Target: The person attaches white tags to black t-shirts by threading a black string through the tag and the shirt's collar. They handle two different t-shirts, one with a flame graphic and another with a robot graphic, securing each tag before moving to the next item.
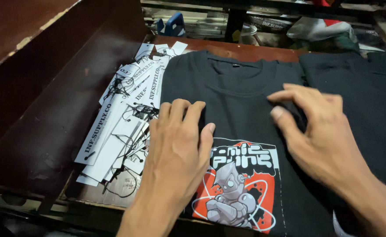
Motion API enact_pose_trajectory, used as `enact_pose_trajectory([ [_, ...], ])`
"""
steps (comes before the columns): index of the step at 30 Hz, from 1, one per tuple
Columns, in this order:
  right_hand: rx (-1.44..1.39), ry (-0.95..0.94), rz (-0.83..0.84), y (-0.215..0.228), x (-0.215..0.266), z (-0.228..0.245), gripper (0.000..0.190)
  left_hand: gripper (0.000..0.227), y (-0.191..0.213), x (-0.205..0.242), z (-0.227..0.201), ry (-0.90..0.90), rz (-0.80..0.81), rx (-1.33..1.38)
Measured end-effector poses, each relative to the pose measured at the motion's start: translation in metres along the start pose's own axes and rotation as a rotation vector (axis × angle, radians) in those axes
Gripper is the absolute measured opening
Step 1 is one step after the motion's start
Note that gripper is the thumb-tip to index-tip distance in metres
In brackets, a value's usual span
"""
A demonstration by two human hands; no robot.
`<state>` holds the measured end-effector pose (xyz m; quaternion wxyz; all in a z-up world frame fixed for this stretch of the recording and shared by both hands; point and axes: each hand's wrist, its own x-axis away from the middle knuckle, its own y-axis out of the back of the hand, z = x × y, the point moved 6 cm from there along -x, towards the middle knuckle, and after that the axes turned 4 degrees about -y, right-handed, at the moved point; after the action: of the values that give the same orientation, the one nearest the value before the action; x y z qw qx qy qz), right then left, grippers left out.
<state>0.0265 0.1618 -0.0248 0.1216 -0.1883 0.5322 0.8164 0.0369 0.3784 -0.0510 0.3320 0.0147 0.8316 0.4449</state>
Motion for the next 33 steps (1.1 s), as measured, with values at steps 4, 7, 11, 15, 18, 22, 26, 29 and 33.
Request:
enact_pose_trajectory([
  [4, -0.066, 0.128, -0.052, -0.008, -0.031, 0.043, 0.029, 0.030, 0.001, 0.003, -0.001, -0.029, -0.063, -0.040],
  [7, -0.175, 0.116, 0.070, -0.035, -0.054, 0.077, 0.024, 0.017, 0.017, 0.008, 0.000, -0.094, -0.201, 0.086],
  [11, -0.337, 0.239, 0.142, -0.071, -0.070, 0.107, 0.018, 0.015, 0.047, 0.019, 0.019, 0.108, -0.366, 0.144],
  [15, -0.352, 0.382, 0.201, -0.095, -0.076, 0.134, 0.014, 0.009, 0.083, 0.038, 0.033, 0.150, -0.509, -0.153],
  [18, -0.364, 0.451, 0.275, -0.107, -0.074, 0.155, 0.027, 0.007, 0.091, 0.046, 0.048, 0.172, -0.482, -0.227],
  [22, -0.351, 0.470, 0.321, -0.119, -0.067, 0.168, 0.017, 0.015, 0.090, 0.047, 0.051, 0.244, -0.443, -0.177],
  [26, -0.425, 0.462, 0.256, -0.114, -0.073, 0.164, 0.007, 0.013, 0.089, 0.048, 0.054, 0.276, -0.442, -0.175],
  [29, -0.497, 0.268, 0.262, -0.089, -0.079, 0.155, 0.007, 0.014, 0.087, 0.048, 0.055, 0.288, -0.445, -0.189],
  [33, -0.893, -0.062, 0.313, -0.075, -0.085, 0.129, 0.006, 0.019, 0.083, 0.046, 0.055, 0.375, -0.399, -0.131],
])
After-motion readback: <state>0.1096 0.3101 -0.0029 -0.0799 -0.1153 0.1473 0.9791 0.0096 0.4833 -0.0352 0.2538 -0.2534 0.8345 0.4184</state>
